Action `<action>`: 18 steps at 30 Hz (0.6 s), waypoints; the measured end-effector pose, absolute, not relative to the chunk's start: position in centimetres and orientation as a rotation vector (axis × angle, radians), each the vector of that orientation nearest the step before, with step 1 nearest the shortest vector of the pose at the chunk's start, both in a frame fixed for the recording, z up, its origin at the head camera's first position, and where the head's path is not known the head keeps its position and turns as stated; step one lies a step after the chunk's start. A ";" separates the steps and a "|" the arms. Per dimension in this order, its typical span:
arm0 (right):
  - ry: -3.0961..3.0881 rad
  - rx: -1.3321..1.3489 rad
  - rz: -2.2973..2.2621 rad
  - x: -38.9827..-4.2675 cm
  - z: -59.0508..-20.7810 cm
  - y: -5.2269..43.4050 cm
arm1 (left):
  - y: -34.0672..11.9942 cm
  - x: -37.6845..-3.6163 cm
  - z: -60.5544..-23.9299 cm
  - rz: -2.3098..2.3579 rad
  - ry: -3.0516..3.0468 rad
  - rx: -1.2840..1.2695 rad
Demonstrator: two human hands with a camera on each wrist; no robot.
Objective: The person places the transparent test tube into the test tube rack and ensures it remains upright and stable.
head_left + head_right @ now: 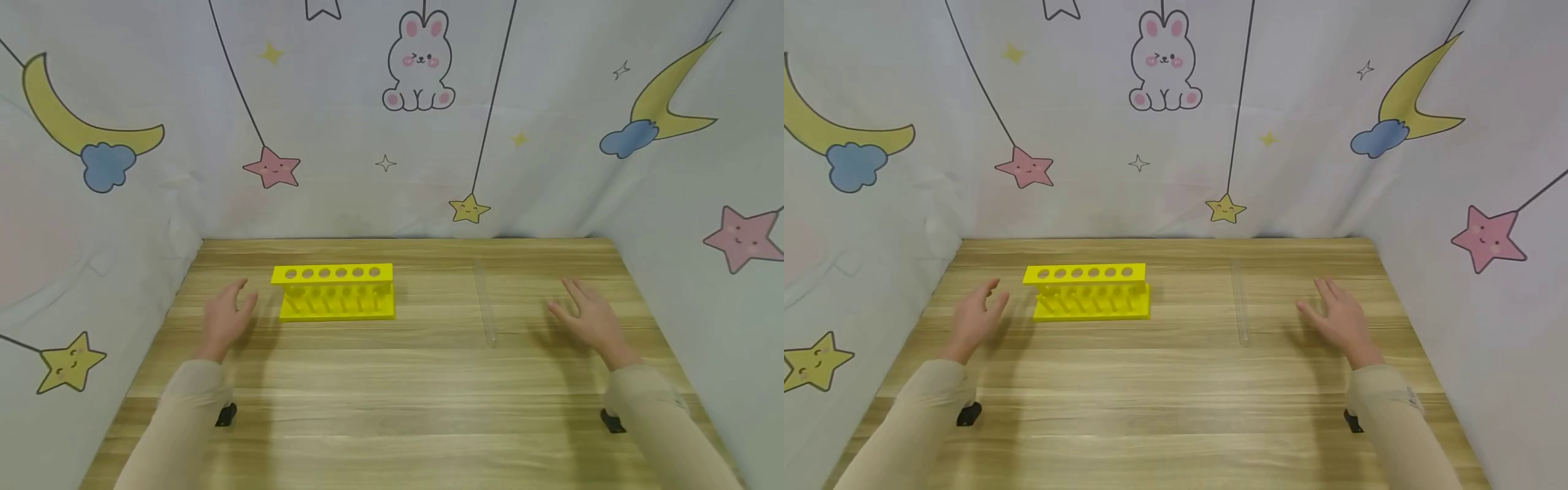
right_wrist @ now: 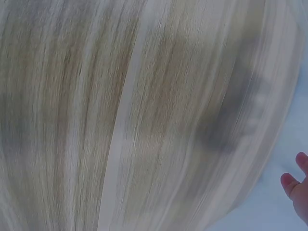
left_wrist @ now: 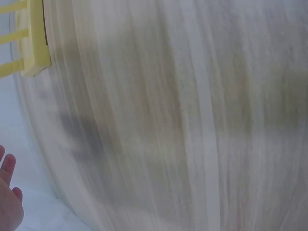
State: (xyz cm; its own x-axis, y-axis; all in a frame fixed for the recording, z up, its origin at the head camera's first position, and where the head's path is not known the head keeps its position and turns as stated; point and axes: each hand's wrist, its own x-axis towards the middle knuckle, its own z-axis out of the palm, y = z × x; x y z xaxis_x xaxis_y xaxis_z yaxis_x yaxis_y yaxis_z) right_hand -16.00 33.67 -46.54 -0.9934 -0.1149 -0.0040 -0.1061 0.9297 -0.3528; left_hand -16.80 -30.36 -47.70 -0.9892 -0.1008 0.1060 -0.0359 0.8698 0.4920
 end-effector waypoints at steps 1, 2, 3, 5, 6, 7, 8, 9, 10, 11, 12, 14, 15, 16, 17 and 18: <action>3.061 -0.165 -0.571 -16.0 -46.6 33.6 | -30.2 -16.8 -47.7 -0.777 -2.908 0.115; 3.062 -0.154 -0.582 -16.0 -46.6 33.5 | -30.1 -16.9 -47.6 -0.790 -2.902 0.122; 3.065 -0.144 -0.591 -16.1 -46.7 33.4 | -30.0 -16.9 -47.6 -0.816 -2.899 0.133; 3.070 -0.128 -0.614 -16.2 -46.8 33.2 | -29.7 -16.9 -47.4 -0.861 -2.894 0.147; 3.076 -0.122 -0.626 -16.2 -46.8 33.0 | -29.6 -16.8 -47.3 -0.884 -2.894 0.151; 3.077 -0.113 -0.641 -16.2 -46.9 32.9 | -29.5 -16.8 -47.2 -0.901 -2.893 0.153; 3.077 -0.107 -0.653 -16.2 -46.9 32.8 | -29.3 -16.8 -47.2 -0.917 -2.890 0.154; 3.078 -0.103 -0.673 -16.3 -47.0 32.7 | -29.2 -16.8 -47.2 -0.930 -2.887 0.153; 3.081 -0.099 -0.691 -16.3 -47.0 32.5 | -29.2 -16.9 -47.2 -0.938 -2.882 0.148; 3.083 -0.096 -0.706 -16.3 -47.1 32.4 | -29.1 -16.9 -47.3 -0.948 -2.876 0.144; 3.088 -0.093 -0.716 -16.4 -47.2 32.2 | -29.0 -17.0 -47.3 -0.954 -2.870 0.140; 3.092 -0.093 -0.732 -16.4 -47.3 31.9 | -28.9 -17.2 -47.5 -0.960 -2.854 0.127; 3.091 -0.096 -0.742 -16.5 -47.4 31.7 | -28.9 -17.2 -47.5 -0.966 -2.845 0.120; 3.090 -0.099 -0.748 -16.5 -47.4 31.5 | -28.8 -17.3 -47.6 -0.971 -2.840 0.115; 3.089 -0.102 -0.750 -16.6 -47.5 31.3 | -28.7 -17.4 -47.6 -0.969 -2.836 0.108; 3.086 -0.105 -0.757 -16.6 -47.5 31.2 | -28.7 -17.5 -47.7 -0.971 -2.835 0.103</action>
